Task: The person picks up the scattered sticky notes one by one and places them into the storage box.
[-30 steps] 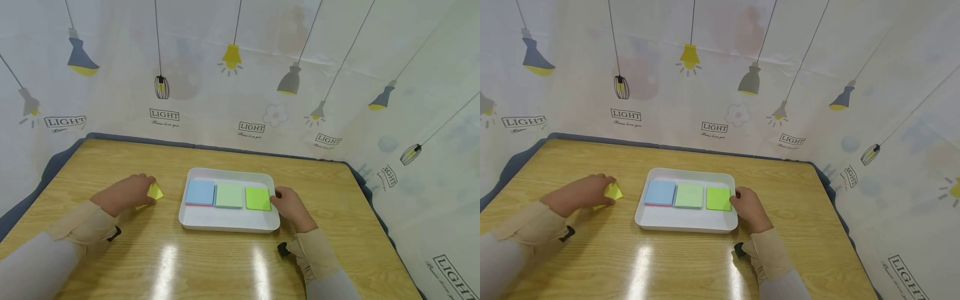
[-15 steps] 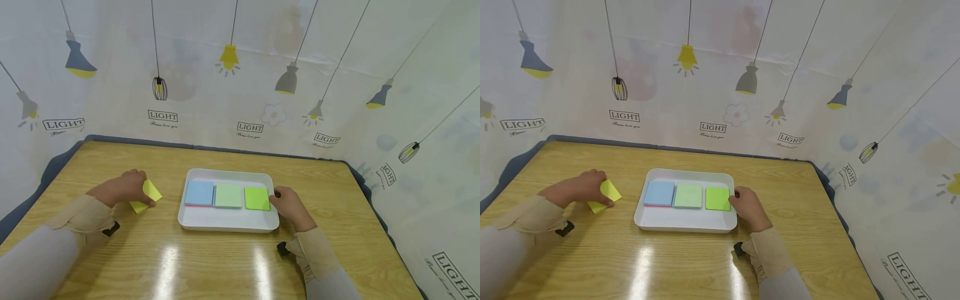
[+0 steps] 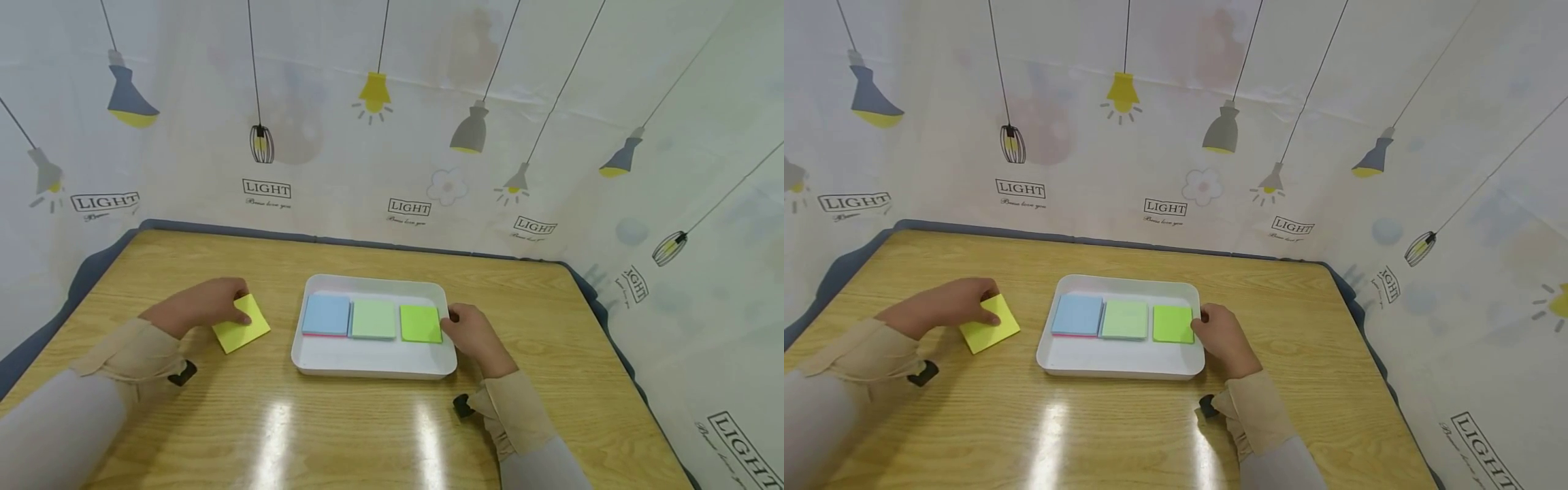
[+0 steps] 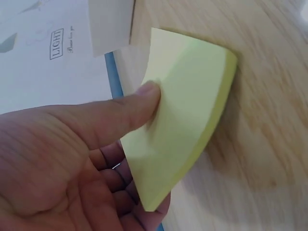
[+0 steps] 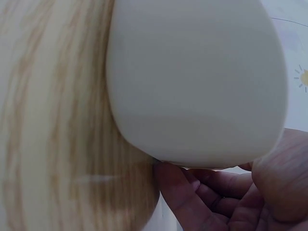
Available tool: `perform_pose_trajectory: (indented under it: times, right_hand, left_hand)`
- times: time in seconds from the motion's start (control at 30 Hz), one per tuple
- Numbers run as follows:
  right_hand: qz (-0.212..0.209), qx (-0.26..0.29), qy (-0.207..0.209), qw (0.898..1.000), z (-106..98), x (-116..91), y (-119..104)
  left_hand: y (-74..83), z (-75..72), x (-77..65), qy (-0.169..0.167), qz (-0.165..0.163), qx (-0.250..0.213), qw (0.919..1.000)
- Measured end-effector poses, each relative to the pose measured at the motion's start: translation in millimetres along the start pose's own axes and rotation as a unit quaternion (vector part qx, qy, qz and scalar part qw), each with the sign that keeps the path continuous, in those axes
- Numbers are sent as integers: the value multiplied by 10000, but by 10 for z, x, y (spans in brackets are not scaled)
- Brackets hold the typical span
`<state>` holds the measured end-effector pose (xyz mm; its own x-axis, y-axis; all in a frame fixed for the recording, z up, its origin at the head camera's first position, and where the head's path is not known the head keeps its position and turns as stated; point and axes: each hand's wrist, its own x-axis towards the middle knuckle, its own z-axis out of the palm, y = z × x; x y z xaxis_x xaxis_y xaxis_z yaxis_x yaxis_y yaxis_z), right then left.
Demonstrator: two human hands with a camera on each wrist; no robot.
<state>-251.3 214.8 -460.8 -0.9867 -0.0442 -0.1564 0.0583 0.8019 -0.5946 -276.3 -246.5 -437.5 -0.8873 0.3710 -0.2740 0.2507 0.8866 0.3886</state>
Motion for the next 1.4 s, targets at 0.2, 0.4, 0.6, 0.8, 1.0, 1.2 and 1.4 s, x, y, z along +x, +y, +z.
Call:
perform_pose_trajectory:
  times: [0.2, 0.4, 0.6, 0.8, 1.0, 1.2, 1.4]
  right_hand:
    - [-5, -62, -27, 10000, -8, -1, -9]
    - [-50, -105, -40, 9999, -3, 3, 0]
    - [-3, -102, -28, 9999, 5, 5, 4]
    - [26, -60, -16, 10000, 5, 5, 3]
    - [18, -93, -40, 9999, -14, 13, 2]
    - [53, -61, -67, 9999, -15, 12, 2]
    - [42, -7, -87, 10000, -9, 0, -17]
  left_hand:
    - [46, -26, -10, 97, 86, -301, 9995]
    - [88, -56, -25, -56, -49, -830, 9965]
    - [156, -148, -61, 58, -154, -1203, 9926]
    - [341, -301, -132, 575, -137, -1486, 9871]
    - [594, -337, -38, 975, -89, -2268, 9690]
    - [995, -260, 158, 1040, 51, -2991, 9485]
    - [1358, -68, 355, 782, 66, -3394, 9374]
